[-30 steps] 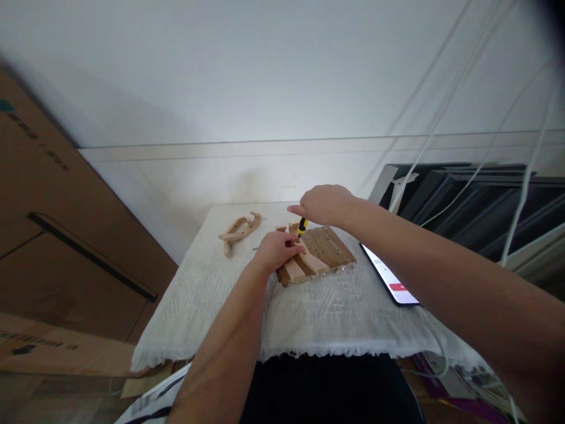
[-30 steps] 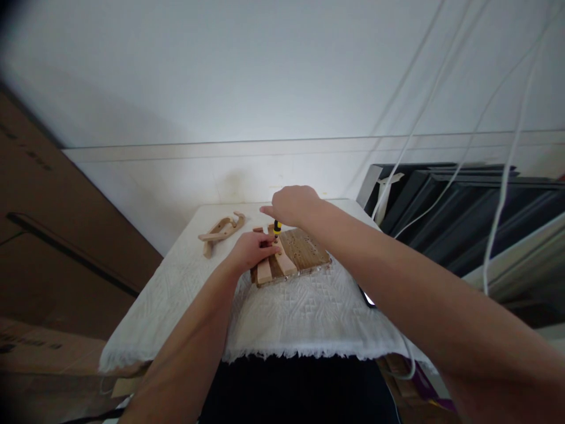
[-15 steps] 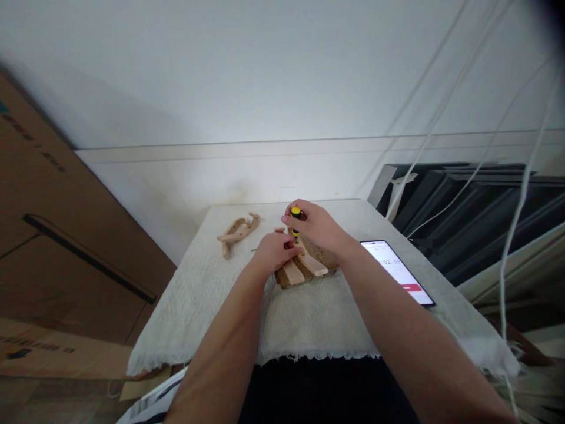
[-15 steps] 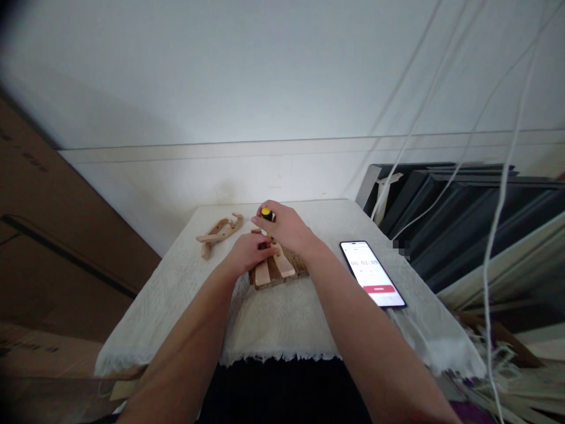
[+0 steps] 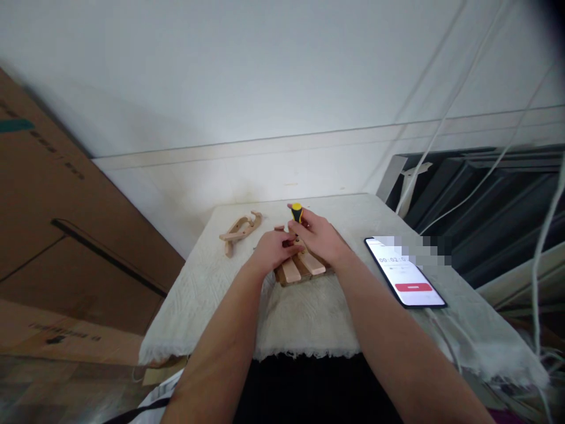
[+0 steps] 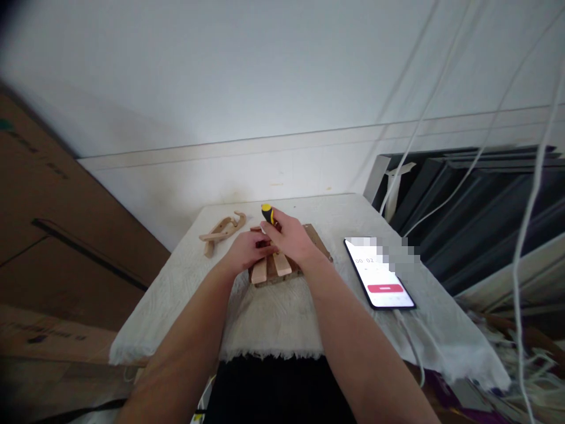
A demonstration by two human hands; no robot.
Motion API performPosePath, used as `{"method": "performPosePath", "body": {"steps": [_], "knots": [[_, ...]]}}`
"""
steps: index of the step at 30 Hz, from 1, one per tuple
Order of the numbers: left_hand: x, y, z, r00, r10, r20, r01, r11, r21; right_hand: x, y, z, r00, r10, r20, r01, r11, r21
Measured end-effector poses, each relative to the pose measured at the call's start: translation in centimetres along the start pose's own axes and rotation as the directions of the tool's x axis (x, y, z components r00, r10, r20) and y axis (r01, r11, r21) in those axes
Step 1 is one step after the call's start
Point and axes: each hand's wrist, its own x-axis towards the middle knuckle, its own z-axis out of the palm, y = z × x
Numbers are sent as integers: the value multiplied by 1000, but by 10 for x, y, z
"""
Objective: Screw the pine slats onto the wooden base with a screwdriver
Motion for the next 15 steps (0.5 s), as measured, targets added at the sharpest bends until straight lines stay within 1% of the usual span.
{"method": "performPosePath", "body": {"steps": [1, 3, 6, 8, 9, 11, 15], "knots": [[0, 0, 0, 1000, 7, -4, -7, 1000, 0, 0, 1, 1, 1000, 2, 9, -2, 1000, 1], [-1, 0, 0, 1000, 8, 1, -8, 1000, 4, 1, 4, 2, 999, 35, -24, -34, 999, 13], [-2, 0, 0, 1000, 5, 2, -5, 1000, 6, 4, 8, 5, 979, 135, -154, -142, 989, -39], [-2, -1, 0, 1000, 5, -7, -5, 1000, -1, 4, 7, 6, 965, 189, -183, -192, 981, 3], [-2, -2, 0, 1000, -2, -6, 2, 1000, -5, 4, 6, 7, 964, 212, -162, -206, 977, 57], [-2, -3, 0, 1000, 1, -2, -1, 1000, -17, 3, 3, 6, 968, 238, -78, -220, 957, 186], [0, -6, 2, 1000, -4, -3, 4, 999, -37, 2, 2, 2, 972, 232, 30, -224, 889, 400]]}}
